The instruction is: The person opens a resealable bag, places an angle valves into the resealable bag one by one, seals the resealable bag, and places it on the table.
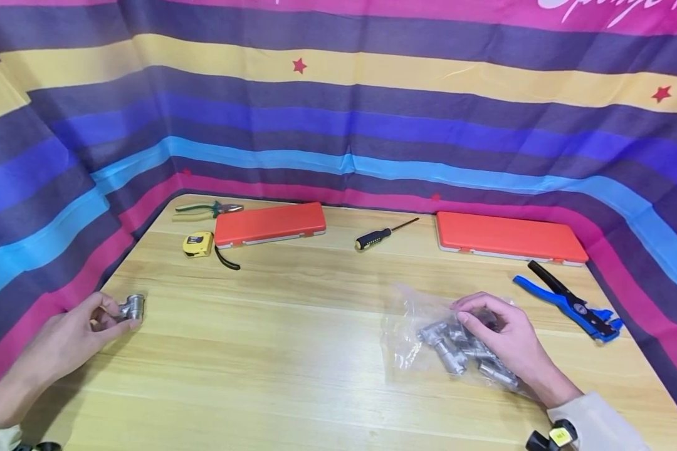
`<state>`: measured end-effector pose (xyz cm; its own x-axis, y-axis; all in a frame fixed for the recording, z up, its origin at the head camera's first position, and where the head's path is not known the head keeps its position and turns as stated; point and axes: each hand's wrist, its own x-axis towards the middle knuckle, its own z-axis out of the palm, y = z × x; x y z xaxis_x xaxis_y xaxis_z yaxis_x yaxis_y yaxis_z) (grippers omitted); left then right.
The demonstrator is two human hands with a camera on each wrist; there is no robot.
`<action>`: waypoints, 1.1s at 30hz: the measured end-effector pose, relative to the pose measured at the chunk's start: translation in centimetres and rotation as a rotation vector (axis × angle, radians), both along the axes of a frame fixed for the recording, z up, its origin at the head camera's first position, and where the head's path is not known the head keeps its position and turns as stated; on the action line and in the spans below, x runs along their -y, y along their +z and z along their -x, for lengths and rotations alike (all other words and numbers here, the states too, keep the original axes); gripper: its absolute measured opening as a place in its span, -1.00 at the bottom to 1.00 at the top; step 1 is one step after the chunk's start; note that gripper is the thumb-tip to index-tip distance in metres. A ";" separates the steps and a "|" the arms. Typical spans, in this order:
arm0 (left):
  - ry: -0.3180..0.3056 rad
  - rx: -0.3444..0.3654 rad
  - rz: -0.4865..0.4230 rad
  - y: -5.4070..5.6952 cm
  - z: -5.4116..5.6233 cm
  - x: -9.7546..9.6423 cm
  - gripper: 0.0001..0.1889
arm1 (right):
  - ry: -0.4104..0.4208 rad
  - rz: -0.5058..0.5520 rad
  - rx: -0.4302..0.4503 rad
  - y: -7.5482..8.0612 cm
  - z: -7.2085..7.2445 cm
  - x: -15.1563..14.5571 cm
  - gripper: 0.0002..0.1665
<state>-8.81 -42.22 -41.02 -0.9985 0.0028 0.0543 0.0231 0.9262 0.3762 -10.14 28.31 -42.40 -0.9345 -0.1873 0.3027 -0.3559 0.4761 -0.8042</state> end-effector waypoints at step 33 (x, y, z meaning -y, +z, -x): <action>-0.248 0.089 -0.216 2.7 3.4 -11.4 -0.75 | -0.011 -0.013 0.004 0.0 0.0 0.1 -0.85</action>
